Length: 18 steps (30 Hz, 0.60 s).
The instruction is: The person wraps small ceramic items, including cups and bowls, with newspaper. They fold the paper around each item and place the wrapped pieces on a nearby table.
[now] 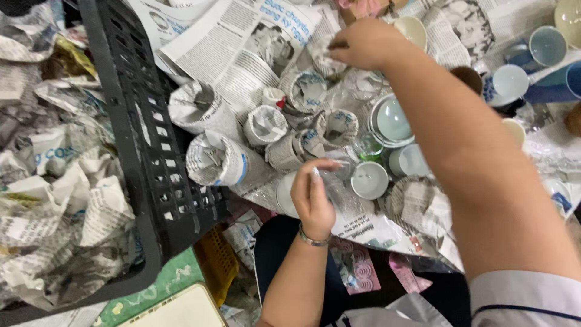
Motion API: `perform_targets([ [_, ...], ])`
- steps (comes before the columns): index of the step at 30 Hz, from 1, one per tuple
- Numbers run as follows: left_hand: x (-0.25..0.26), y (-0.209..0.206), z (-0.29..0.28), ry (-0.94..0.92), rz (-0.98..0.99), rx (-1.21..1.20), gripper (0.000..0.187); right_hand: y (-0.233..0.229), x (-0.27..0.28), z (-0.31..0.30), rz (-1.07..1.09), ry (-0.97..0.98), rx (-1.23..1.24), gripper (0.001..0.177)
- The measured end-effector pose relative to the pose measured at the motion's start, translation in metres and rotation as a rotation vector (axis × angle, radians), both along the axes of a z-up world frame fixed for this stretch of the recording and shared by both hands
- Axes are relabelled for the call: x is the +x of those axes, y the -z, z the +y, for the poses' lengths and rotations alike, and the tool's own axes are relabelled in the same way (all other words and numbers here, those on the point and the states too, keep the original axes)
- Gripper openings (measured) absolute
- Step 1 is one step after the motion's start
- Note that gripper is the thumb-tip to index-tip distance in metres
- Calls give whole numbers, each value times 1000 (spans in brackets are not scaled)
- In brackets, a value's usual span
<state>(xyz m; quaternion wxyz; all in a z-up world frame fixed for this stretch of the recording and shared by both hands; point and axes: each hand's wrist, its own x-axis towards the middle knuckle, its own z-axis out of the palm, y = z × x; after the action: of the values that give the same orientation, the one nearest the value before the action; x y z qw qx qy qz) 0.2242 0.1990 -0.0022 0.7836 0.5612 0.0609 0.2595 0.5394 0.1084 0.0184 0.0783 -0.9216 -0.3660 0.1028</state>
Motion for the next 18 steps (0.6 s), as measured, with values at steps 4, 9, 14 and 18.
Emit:
perform_targets([
  [4, -4, -2, -3, -23, 5, 34, 34, -51, -65, -35, -117, 24, 250, 31],
  [9, -21, -25, -23, 49, -1, -5, 34, -92, -175, -120, -225, -81, 362, 19],
  [14, -51, -67, -52, 259, 55, 174, 27, -91, -273, -208, -193, 180, 409, 24],
  [18, -55, -79, -86, 324, 1, 527, 14, -66, -327, -277, -201, 453, 569, 27],
])
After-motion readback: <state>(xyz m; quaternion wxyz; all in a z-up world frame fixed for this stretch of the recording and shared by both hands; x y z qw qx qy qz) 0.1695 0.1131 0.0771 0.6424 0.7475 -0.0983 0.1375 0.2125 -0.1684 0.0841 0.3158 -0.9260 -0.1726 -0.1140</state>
